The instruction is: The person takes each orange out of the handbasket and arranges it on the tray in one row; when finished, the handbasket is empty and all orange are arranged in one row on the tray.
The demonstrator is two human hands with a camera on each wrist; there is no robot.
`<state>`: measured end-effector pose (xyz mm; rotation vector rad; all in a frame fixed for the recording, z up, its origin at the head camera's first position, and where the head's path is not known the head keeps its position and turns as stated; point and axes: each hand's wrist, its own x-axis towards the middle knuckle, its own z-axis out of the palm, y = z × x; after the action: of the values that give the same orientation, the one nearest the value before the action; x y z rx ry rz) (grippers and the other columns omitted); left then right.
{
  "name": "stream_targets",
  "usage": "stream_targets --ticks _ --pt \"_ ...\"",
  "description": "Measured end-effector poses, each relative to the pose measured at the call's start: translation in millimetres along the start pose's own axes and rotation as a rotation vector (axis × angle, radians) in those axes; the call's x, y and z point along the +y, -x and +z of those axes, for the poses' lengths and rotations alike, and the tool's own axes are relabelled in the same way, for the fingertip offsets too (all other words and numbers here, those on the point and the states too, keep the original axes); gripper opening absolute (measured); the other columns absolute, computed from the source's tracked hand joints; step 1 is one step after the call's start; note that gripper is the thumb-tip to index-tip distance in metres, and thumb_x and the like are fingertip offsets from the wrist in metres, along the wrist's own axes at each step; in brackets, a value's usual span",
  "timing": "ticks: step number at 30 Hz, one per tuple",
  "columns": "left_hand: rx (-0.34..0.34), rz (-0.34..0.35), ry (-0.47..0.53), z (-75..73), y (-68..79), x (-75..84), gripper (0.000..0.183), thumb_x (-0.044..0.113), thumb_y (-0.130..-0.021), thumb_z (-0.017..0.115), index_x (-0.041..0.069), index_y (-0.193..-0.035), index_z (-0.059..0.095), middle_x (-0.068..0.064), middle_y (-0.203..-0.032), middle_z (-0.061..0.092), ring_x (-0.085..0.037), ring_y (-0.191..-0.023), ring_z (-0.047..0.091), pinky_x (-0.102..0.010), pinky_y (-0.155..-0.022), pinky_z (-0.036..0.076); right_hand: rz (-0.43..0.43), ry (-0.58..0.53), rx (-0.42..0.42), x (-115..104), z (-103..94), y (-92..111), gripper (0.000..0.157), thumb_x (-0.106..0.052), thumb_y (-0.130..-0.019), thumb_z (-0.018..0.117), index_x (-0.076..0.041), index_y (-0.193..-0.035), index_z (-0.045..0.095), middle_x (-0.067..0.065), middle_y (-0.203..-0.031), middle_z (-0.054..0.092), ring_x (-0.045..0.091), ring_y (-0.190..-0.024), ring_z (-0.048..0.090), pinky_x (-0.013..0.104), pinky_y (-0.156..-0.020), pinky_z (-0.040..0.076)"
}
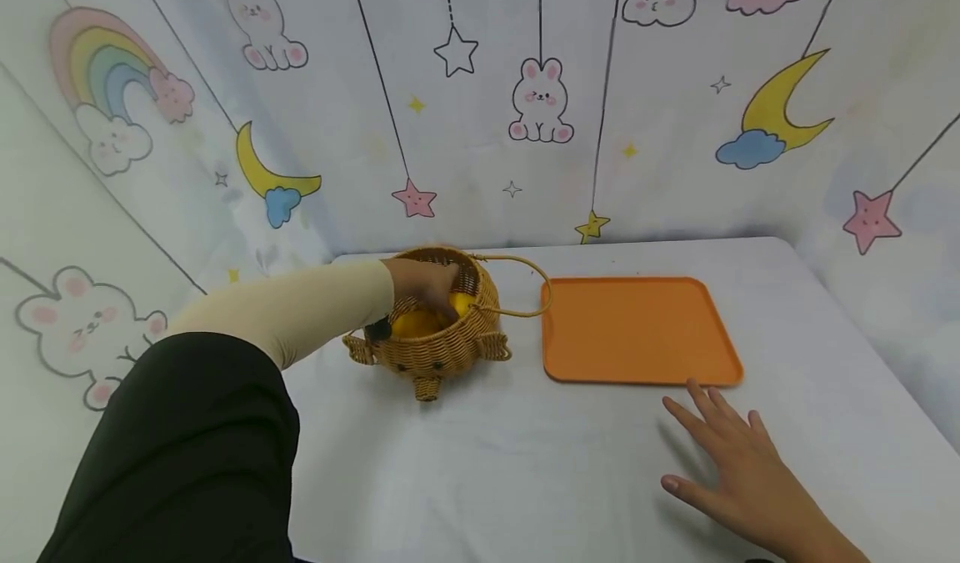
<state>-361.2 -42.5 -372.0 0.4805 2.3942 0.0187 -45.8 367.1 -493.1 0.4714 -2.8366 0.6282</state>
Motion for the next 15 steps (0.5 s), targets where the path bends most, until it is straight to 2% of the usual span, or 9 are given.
stream_targets --ticks 3,5,7,10,13,15 --pt "0.060 0.021 -0.028 -8.2 10.1 0.2 0.109 0.056 -0.094 0.079 0.007 -0.169 0.016 -0.020 -0.167 0.038 -0.037 -0.155 0.036 -0.051 -0.126 0.031 0.006 0.004 -0.008 0 2.8 -1 0.097 -0.055 -0.086 0.085 -0.026 -0.167 0.039 0.009 -0.178 0.019 0.040 -0.163 0.015 0.072 -0.122 -0.012" --pt "0.147 0.043 -0.064 -9.8 19.9 -1.4 0.108 0.065 -0.095 0.072 0.007 -0.169 0.018 -0.020 -0.167 0.039 -0.038 -0.154 0.038 -0.053 -0.125 0.032 0.007 0.010 -0.008 0 3.7 -2 0.098 -0.056 -0.087 0.085 -0.025 -0.168 0.038 0.009 -0.178 0.019 0.038 -0.163 0.013 0.071 -0.122 -0.012" --pt "0.267 0.059 -0.100 -5.8 31.6 -2.9 0.106 0.072 -0.097 0.063 0.009 -0.170 0.020 -0.020 -0.167 0.040 -0.038 -0.153 0.040 -0.055 -0.123 0.034 0.006 0.018 -0.008 0 3.2 -4 0.099 -0.056 -0.087 0.084 -0.026 -0.168 0.036 0.009 -0.178 0.019 0.036 -0.164 0.011 0.070 -0.123 -0.012" --pt "0.465 0.070 -0.151 11.0 47.7 -6.0 0.102 0.079 -0.097 0.052 0.013 -0.169 0.025 -0.018 -0.167 0.041 -0.039 -0.153 0.039 -0.061 -0.122 0.033 0.000 0.006 -0.008 0 2.2 -7 0.099 -0.055 -0.087 0.085 -0.027 -0.169 0.036 0.009 -0.177 0.020 0.033 -0.165 0.009 0.070 -0.123 -0.009" --pt "0.596 0.056 -0.169 33.1 59.7 -7.3 0.104 0.086 -0.095 0.043 0.019 -0.172 0.021 -0.017 -0.172 0.031 -0.040 -0.158 0.029 -0.069 -0.124 0.019 -0.005 -0.029 -0.017 0 3.4 -10 0.098 -0.052 -0.087 0.085 -0.029 -0.169 0.036 0.009 -0.177 0.022 0.031 -0.165 0.009 0.069 -0.124 -0.010" --pt "0.660 0.043 -0.174 47.3 65.4 -6.1 0.107 0.090 -0.094 0.038 0.022 -0.174 0.017 -0.017 -0.175 0.024 -0.041 -0.161 0.020 -0.073 -0.124 0.010 -0.007 -0.049 -0.021 -2 5.6 -11 0.097 -0.052 -0.088 0.085 -0.029 -0.169 0.036 0.009 -0.177 0.022 0.032 -0.165 0.010 0.068 -0.124 -0.010"
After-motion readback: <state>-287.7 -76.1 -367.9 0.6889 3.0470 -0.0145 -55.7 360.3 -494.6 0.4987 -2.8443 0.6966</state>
